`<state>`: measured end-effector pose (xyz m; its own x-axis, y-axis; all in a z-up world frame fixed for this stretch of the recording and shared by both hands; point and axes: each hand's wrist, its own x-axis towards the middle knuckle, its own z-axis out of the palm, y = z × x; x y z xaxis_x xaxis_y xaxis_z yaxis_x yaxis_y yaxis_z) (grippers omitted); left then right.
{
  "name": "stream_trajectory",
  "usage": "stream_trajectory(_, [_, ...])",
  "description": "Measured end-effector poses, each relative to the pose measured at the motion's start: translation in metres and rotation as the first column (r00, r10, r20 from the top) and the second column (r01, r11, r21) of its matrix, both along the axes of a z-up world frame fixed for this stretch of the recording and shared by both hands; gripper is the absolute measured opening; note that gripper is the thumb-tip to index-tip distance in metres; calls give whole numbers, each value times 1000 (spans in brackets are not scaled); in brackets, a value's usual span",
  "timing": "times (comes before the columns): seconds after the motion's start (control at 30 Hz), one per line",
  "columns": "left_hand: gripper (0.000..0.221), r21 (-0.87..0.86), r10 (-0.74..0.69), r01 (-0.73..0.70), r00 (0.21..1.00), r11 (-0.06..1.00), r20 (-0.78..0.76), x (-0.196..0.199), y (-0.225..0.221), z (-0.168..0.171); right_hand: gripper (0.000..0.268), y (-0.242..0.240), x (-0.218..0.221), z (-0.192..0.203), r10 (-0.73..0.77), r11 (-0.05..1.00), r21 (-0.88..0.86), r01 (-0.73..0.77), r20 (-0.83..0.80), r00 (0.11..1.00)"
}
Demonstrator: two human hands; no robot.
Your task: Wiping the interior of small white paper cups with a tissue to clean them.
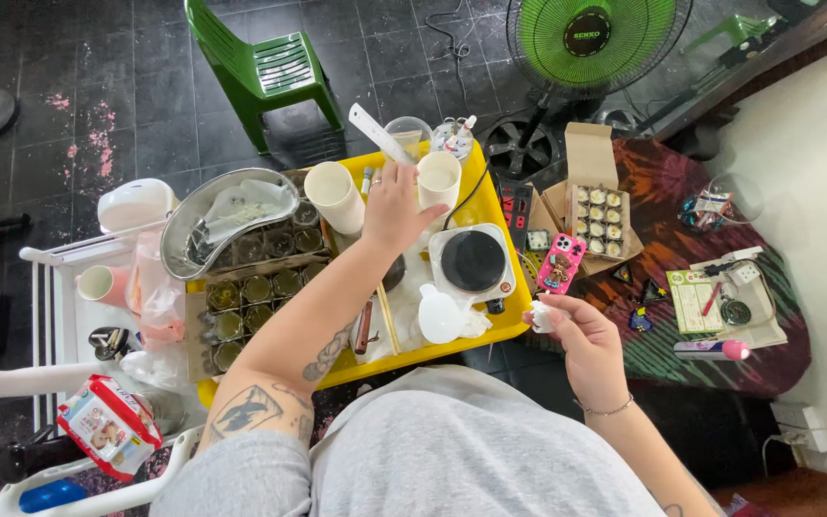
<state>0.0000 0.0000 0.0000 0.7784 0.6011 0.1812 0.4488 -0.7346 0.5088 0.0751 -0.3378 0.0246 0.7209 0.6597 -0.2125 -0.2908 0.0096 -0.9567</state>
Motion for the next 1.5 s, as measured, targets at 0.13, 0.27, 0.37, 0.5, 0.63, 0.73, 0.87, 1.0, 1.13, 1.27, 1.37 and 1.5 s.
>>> stream_trajectory(0.13, [87,47,-86,78,975,996,203,26,10,-17,31,7,-4,12,67,997,30,-68,19,998])
stream_trajectory(0.27, [100,-14,-48,49,993,999,112,44,16,-38,31,9,-6,16,100,995,-16,-101,-29,995])
stream_trajectory(0.37, [98,-75,4,1,998,997,64,49,19,-36,31,4,0,3,147,988,-52,-147,-5,989])
stream_trajectory(0.5, [90,-200,47,-36,998,979,49,47,20,-27,30,6,1,-13,282,948,-180,-262,92,955])
stream_trajectory(0.63, [90,-177,66,-64,998,982,1,47,21,-20,32,11,-6,-17,394,878,-339,-339,109,913])
stream_trajectory(0.73, [91,-177,51,-57,998,983,-42,50,25,-32,32,14,-9,-20,404,868,-331,-369,40,914])
stream_trajectory(0.87, [91,-212,-7,18,999,977,48,52,28,-32,32,19,-6,-21,415,862,-340,-376,47,908])
stream_trajectory(1.0, [88,-276,-37,34,999,961,-5,51,27,-21,33,24,-4,-25,412,862,-342,-375,39,911])
stream_trajectory(1.13, [87,-253,-38,58,996,966,82,47,29,-16,33,27,-5,-28,435,852,-331,-406,17,900])
stream_trajectory(1.27, [86,-285,-13,45,994,958,113,44,27,-4,33,28,-6,-24,453,833,-366,-416,19,891])
stream_trajectory(1.37, [84,-308,24,7,995,951,98,43,27,-1,33,29,-5,-25,450,832,-373,-410,23,893])
stream_trajectory(1.5, [81,-275,36,-13,996,961,79,42,27,1,33,28,-3,-34,447,839,-355,-413,17,894])
